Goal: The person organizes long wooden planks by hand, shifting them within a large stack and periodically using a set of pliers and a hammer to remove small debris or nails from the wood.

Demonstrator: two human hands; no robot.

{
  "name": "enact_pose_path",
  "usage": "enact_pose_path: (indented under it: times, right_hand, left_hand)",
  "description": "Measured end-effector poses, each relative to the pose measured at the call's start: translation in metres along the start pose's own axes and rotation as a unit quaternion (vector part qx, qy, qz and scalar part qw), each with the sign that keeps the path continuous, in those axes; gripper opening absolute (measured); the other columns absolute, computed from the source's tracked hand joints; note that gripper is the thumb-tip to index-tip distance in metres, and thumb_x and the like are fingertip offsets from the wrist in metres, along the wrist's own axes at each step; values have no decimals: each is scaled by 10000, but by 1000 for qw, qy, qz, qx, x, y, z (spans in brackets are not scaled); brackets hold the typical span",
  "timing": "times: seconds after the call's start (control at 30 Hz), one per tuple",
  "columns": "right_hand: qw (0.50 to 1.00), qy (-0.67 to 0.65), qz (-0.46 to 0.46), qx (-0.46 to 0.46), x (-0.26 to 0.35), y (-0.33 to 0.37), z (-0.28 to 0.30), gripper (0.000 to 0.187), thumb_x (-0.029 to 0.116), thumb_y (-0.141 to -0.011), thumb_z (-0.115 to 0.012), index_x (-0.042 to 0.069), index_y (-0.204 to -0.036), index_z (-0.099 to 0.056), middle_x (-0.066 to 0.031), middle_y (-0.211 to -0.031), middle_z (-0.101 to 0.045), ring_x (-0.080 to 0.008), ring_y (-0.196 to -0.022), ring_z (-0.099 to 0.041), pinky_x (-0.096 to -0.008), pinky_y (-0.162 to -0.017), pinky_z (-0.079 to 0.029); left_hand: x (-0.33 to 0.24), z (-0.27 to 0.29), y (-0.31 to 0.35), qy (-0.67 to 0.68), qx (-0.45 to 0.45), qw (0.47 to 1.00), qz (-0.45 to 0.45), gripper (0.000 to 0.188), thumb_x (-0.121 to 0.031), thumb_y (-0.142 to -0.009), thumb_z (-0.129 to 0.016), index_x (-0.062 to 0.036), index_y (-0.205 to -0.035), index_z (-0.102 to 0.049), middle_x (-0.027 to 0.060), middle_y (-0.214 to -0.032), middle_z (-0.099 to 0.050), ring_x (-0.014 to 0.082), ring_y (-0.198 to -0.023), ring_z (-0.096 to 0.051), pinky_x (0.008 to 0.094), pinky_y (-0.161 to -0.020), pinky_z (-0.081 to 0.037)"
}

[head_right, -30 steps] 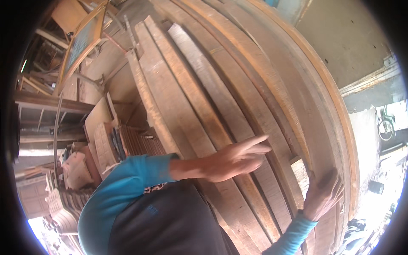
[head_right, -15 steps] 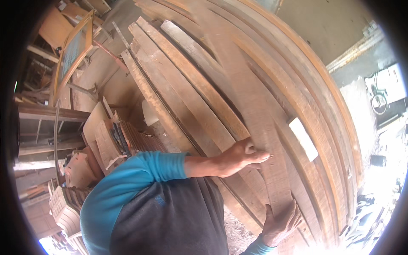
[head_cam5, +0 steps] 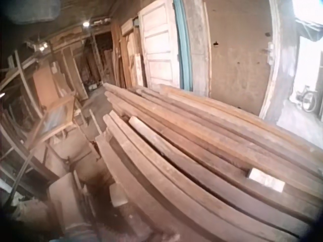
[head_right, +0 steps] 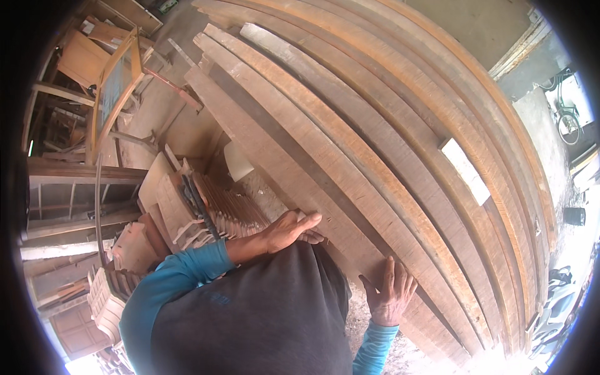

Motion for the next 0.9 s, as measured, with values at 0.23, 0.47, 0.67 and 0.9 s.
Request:
enact_pose_path:
  times: [0.23,0.47,0.67,0.9]
  right_hand:
    - [990,21,-126,-56,-16,10,-6,846,304,-669,-931,219,-1444,-603,-129,-1378,-513,-358,-1251,-490,-557,-1028,-385]
    - [976,-42,-185,-108,-26,26,3,749,449,-729,-903,127,-1350,-635,-144,-1309,-557,-363,-1191,-537,-512,-1005,-415]
    - [948,-2,-245,-205,-71,54,8,710,568,-832,-771,82,-1325,-614,-162,-1246,-600,-335,-1141,-591,-483,-987,-437]
    - [943,11,-227,-244,-64,47,9,625,572,-920,-655,78,-1302,-626,-143,-1230,-626,-312,-1094,-619,-467,-965,-443]
  left_hand:
    - [11,6,-52,-143,7,989,26,677,-630,-1069,-422,14,-1090,-631,125,-889,-723,187,-796,-736,293,-668,-593]
    - [23,31,-38,-138,-82,986,34,748,-682,-1053,-390,27,-1051,-626,123,-799,-732,162,-675,-680,279,-620,-526]
    - [17,21,-29,-84,-77,990,87,609,-652,-1034,-496,-57,-1124,-587,42,-753,-561,162,-664,-590,295,-598,-451]
    - [8,36,-43,-70,-82,989,102,591,-639,-1041,-496,-52,-1061,-566,50,-705,-525,173,-623,-525,292,-591,-427]
Point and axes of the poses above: each hand's wrist, its own y-axis away from the middle knuckle, its own z-axis out of the back of the hand, x = y × z, the point moved 8 cm from there along -y, towards the middle knuckle
